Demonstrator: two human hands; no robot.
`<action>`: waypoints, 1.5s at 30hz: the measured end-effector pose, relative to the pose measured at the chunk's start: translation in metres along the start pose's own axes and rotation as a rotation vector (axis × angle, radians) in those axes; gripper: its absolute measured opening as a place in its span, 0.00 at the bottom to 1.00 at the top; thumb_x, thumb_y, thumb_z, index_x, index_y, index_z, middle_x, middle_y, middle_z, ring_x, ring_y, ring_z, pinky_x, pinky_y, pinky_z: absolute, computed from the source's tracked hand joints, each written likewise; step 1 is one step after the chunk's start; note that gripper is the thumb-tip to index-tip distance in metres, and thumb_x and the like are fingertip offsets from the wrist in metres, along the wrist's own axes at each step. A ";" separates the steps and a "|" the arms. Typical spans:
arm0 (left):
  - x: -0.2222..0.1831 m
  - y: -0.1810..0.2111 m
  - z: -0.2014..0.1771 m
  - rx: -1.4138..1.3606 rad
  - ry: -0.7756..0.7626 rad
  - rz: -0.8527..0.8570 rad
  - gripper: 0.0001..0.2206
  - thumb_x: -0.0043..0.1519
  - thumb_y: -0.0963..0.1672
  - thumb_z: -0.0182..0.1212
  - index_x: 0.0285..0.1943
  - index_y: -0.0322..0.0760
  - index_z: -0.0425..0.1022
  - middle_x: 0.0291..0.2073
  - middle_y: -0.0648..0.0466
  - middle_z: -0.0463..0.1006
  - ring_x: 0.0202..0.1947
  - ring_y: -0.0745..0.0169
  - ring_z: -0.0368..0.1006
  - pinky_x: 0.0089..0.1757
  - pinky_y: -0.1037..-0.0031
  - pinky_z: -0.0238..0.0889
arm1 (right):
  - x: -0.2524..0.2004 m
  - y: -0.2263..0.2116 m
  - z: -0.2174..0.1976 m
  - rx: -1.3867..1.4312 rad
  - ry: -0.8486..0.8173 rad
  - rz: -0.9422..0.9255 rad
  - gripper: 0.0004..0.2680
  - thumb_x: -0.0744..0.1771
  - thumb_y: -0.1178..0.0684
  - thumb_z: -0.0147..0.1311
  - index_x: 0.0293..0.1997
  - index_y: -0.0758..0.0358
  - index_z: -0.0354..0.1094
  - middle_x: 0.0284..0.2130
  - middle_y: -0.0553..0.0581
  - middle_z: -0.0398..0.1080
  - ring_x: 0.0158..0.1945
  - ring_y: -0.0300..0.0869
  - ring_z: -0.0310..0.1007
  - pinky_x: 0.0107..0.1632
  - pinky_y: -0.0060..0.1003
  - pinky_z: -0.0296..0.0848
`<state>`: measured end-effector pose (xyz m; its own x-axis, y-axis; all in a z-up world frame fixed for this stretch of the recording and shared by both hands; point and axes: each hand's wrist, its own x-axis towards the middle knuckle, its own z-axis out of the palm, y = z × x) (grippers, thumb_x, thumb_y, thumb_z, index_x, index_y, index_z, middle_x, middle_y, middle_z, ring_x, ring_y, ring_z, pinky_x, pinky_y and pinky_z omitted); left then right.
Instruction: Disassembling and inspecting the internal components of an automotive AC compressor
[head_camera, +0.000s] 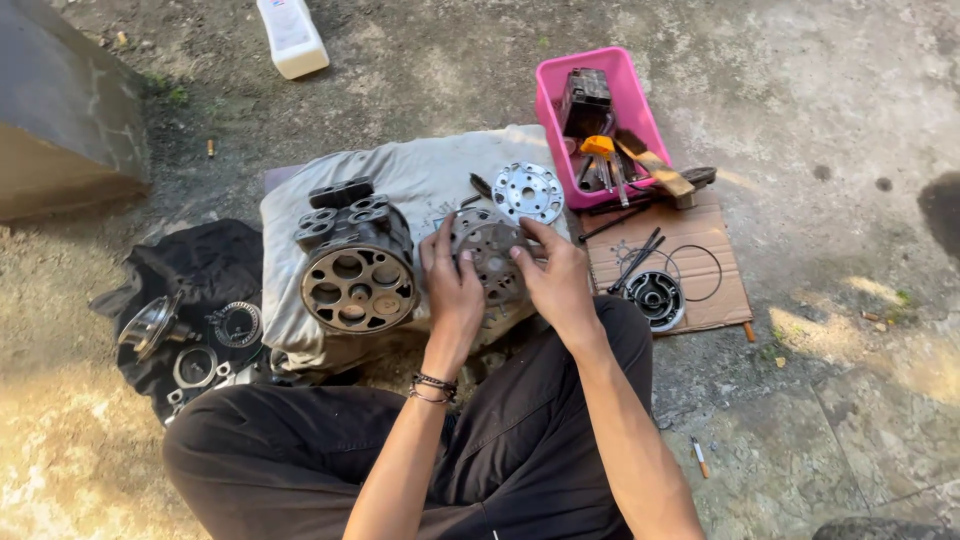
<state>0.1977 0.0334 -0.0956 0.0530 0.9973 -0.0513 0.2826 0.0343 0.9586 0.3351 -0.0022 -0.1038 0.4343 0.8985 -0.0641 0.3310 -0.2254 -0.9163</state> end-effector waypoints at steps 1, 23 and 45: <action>0.001 -0.007 -0.002 -0.001 -0.012 0.002 0.24 0.66 0.35 0.47 0.74 0.30 0.59 0.57 0.36 0.64 0.58 0.33 0.67 0.59 0.45 0.57 | -0.006 -0.008 -0.004 -0.001 0.011 0.006 0.16 0.64 0.58 0.61 0.59 0.61 0.72 0.47 0.68 0.76 0.49 0.54 0.79 0.45 0.39 0.81; -0.042 0.022 0.020 0.317 -0.101 0.519 0.24 0.65 0.41 0.56 0.71 0.32 0.62 0.62 0.36 0.61 0.64 0.33 0.56 0.62 0.49 0.48 | 0.018 0.264 -0.177 -0.500 0.397 0.338 0.06 0.65 0.46 0.62 0.41 0.49 0.80 0.34 0.55 0.79 0.45 0.55 0.79 0.47 0.49 0.76; -0.073 0.049 -0.178 0.005 0.142 0.387 0.08 0.67 0.39 0.57 0.53 0.33 0.77 0.36 0.46 0.79 0.33 0.50 0.76 0.36 0.66 0.68 | -0.063 -0.108 0.041 0.317 -0.225 -0.290 0.03 0.64 0.61 0.67 0.38 0.66 0.79 0.19 0.53 0.74 0.21 0.30 0.66 0.27 0.24 0.68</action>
<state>0.0371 -0.0266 0.0046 0.0235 0.9357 0.3521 0.2720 -0.3449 0.8984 0.2371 -0.0192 -0.0169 0.1580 0.9744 0.1600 0.1248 0.1410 -0.9821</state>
